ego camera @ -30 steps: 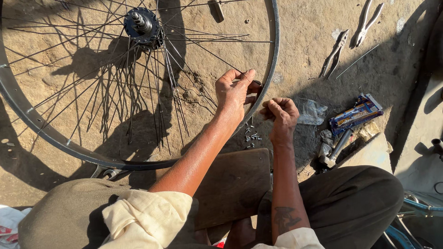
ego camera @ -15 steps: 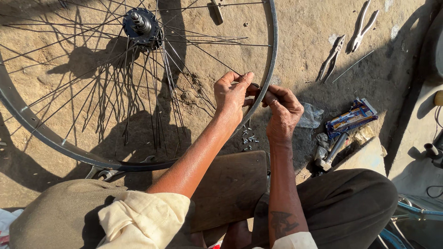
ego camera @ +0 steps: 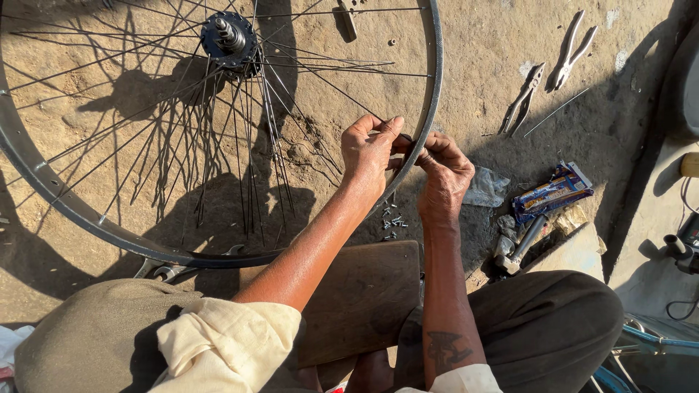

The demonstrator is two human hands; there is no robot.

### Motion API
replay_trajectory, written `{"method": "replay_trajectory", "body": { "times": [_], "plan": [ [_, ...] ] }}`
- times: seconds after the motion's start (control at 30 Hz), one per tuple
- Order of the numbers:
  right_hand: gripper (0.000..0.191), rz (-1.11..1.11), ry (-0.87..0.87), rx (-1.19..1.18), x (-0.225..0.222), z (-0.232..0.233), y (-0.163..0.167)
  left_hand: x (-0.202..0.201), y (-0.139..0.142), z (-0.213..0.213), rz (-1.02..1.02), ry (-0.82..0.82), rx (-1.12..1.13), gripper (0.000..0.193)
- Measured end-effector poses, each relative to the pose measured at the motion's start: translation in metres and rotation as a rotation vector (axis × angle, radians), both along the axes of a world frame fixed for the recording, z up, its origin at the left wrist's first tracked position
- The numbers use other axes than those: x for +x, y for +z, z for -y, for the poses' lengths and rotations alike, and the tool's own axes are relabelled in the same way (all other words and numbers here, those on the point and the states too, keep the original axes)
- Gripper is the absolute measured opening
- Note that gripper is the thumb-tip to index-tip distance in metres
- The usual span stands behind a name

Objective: The person sits on the ground with a bicycle wheel across their lap and threads spokes through the hub, seating each spoke end into the rim holes and working around the rim by hand. They rotate the wheel as they go and near the end lift and turn the wheel to work on the other side.

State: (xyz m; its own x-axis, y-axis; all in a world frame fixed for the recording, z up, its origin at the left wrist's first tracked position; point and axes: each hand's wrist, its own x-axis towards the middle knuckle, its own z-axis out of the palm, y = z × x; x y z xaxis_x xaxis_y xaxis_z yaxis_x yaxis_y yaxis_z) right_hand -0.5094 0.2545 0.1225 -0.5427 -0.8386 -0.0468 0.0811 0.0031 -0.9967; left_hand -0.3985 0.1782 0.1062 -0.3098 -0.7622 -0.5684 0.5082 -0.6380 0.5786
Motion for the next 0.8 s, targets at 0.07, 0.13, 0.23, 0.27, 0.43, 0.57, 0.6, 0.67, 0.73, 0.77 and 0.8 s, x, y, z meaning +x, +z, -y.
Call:
{"method": "replay_trajectory", "body": {
  "times": [0.07, 0.13, 0.23, 0.27, 0.43, 0.57, 0.6, 0.67, 0.73, 0.77, 0.8],
  "plan": [
    [0.015, 0.035, 0.016, 0.044, -0.007, 0.002, 0.001, 0.000, -0.001, 0.000, -0.013, 0.005, 0.000, 0.017],
    [0.015, 0.015, 0.055, 0.058, -0.013, 0.004, 0.002, 0.000, -0.001, 0.000, -0.035, 0.010, 0.000, 0.018],
    [0.014, 0.035, 0.103, 0.063, -0.021, 0.007, 0.003, -0.002, -0.001, 0.001, -0.001, 0.001, 0.017, 0.018],
    [0.013, 0.050, 0.118, 0.058, -0.022, 0.008, 0.003, -0.002, -0.001, 0.001, -0.012, 0.012, 0.008, 0.018],
    [0.011, 0.088, 0.140, 0.084, -0.023, 0.010, 0.006, -0.004, 0.001, 0.000, -0.030, 0.039, 0.000, 0.020],
    [0.010, 0.078, 0.173, 0.077, -0.020, 0.009, 0.011, -0.003, 0.003, -0.002, -0.055, 0.059, -0.022, 0.018],
    [0.010, 0.072, 0.187, 0.070, -0.018, 0.009, 0.013, -0.002, 0.004, -0.002, -0.045, 0.050, -0.033, 0.017],
    [0.010, 0.060, 0.217, 0.054, -0.016, 0.009, 0.016, -0.002, 0.005, -0.002, -0.022, 0.039, -0.033, 0.017],
    [0.010, 0.104, 0.217, 0.079, -0.014, 0.009, 0.019, -0.002, 0.007, -0.001, 0.006, 0.038, -0.017, 0.017],
    [0.011, 0.128, 0.217, 0.092, -0.014, 0.009, 0.020, -0.002, 0.007, 0.000, -0.002, 0.037, -0.020, 0.017],
    [0.011, 0.139, 0.223, 0.106, -0.015, 0.009, 0.021, -0.002, 0.007, 0.000, -0.010, 0.035, -0.018, 0.017]
  ]
}}
